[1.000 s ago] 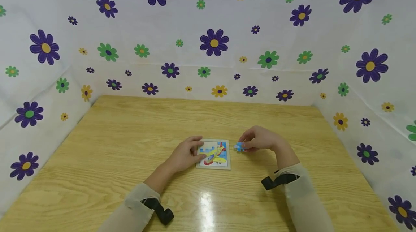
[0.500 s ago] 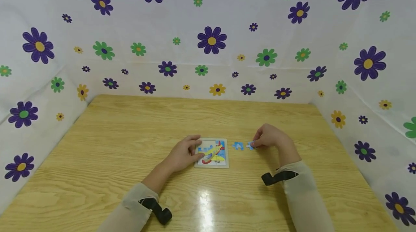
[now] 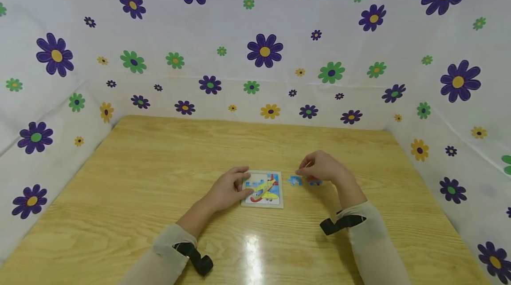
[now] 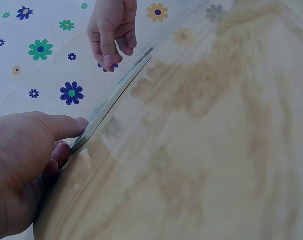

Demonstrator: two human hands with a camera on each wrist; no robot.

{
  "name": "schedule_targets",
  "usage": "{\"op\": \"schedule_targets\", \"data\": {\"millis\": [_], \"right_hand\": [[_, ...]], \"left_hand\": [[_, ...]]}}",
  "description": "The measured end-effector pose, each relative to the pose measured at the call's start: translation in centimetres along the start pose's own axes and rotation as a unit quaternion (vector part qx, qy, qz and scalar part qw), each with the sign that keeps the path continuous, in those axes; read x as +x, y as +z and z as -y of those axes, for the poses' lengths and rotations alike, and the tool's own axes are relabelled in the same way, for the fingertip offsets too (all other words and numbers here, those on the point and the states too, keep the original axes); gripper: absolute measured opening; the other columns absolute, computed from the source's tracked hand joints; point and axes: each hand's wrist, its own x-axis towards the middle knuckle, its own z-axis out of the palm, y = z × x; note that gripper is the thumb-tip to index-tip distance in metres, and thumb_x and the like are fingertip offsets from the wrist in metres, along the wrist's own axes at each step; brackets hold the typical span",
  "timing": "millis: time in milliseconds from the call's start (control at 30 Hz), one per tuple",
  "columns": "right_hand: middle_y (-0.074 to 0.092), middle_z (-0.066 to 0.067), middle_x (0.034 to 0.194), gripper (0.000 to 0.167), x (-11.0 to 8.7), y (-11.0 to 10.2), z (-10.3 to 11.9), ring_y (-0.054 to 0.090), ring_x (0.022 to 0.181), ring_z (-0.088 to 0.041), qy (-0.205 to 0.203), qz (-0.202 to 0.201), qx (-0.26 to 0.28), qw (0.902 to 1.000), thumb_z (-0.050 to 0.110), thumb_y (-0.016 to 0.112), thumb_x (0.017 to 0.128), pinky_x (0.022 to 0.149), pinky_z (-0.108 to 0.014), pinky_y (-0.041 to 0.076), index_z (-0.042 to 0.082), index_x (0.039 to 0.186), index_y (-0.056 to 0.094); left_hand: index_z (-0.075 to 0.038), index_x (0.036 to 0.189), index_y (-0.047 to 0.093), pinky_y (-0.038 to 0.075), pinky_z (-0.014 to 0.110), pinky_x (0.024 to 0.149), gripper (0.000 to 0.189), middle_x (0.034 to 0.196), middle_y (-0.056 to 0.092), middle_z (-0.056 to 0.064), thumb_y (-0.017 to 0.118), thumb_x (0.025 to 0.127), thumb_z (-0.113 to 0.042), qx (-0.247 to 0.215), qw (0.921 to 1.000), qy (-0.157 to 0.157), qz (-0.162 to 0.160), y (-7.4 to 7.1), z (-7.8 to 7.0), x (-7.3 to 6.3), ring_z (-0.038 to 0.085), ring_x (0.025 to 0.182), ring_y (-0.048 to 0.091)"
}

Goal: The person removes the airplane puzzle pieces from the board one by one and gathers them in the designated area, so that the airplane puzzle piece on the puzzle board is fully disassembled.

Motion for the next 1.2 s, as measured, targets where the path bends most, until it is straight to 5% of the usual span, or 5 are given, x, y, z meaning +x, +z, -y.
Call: {"op": "schedule_targets", "data": {"millis": [200, 633, 867, 1000, 1200], "right_hand": [[0.070, -0.012, 0.093, 0.028, 0.8, 1.8, 1.4, 0.067, 0.074, -0.017, -0.047, 0.023, 0.062, 0.9967, 0.021, 0.068, 0.096, 0.069, -0.031, 0.057, -0.001, 0.113, 0.070], [0.073, -0.005, 0.092, 0.021, 0.8, 5.4, 3.6, 0.063, 0.067, -0.013, -0.118, 0.067, -0.007, 0.9907, 0.009, 0.066, 0.096, 0.061, -0.026, 0.054, 0.002, 0.115, 0.072], [0.071, -0.006, 0.093, 0.013, 1.2, 5.8, 4.4, 0.061, 0.064, -0.013, -0.145, 0.051, -0.050, 0.9869, 0.008, 0.069, 0.094, 0.059, -0.026, 0.053, 0.004, 0.105, 0.074], [0.063, -0.010, 0.103, 0.007, 1.3, 6.0, 4.5, 0.056, 0.078, -0.017, -0.169, 0.030, -0.089, 0.9811, 0.011, 0.072, 0.092, 0.065, -0.026, 0.050, 0.009, 0.098, 0.074], [0.062, -0.009, 0.105, 0.009, 1.3, 6.3, 4.3, 0.056, 0.073, -0.015, -0.154, -0.002, -0.083, 0.9846, 0.012, 0.071, 0.093, 0.065, -0.027, 0.049, 0.011, 0.101, 0.069]], "left_hand": [[0.000, 0.135, 0.061, 0.046, 0.021, 0.074, 0.051, 0.153, 0.046, 0.009, 0.075, 0.091, -0.021, 0.022, 0.9996, 0.015, 0.005, 0.0, 0.2, 0.6, 0.004, 0.071, 0.052], [0.000, 0.135, 0.061, 0.045, 0.022, 0.073, 0.050, 0.153, 0.046, 0.009, 0.074, 0.092, -0.022, 0.024, 0.9996, 0.003, 0.015, -0.1, -0.3, 0.5, 0.003, 0.071, 0.052], [0.001, 0.136, 0.060, 0.045, 0.022, 0.074, 0.051, 0.153, 0.045, 0.010, 0.074, 0.092, -0.022, 0.027, 0.9995, 0.010, 0.012, -0.3, -0.2, 0.4, 0.003, 0.070, 0.052], [0.002, 0.135, 0.060, 0.045, 0.022, 0.072, 0.051, 0.153, 0.045, 0.011, 0.074, 0.092, -0.022, 0.022, 0.9997, 0.008, 0.012, -0.3, -0.1, 0.2, 0.003, 0.070, 0.051], [0.001, 0.135, 0.060, 0.044, 0.021, 0.071, 0.051, 0.153, 0.046, 0.009, 0.074, 0.092, -0.022, 0.015, 0.9998, -0.003, 0.010, -0.3, -0.2, 0.0, 0.003, 0.071, 0.051]]}}
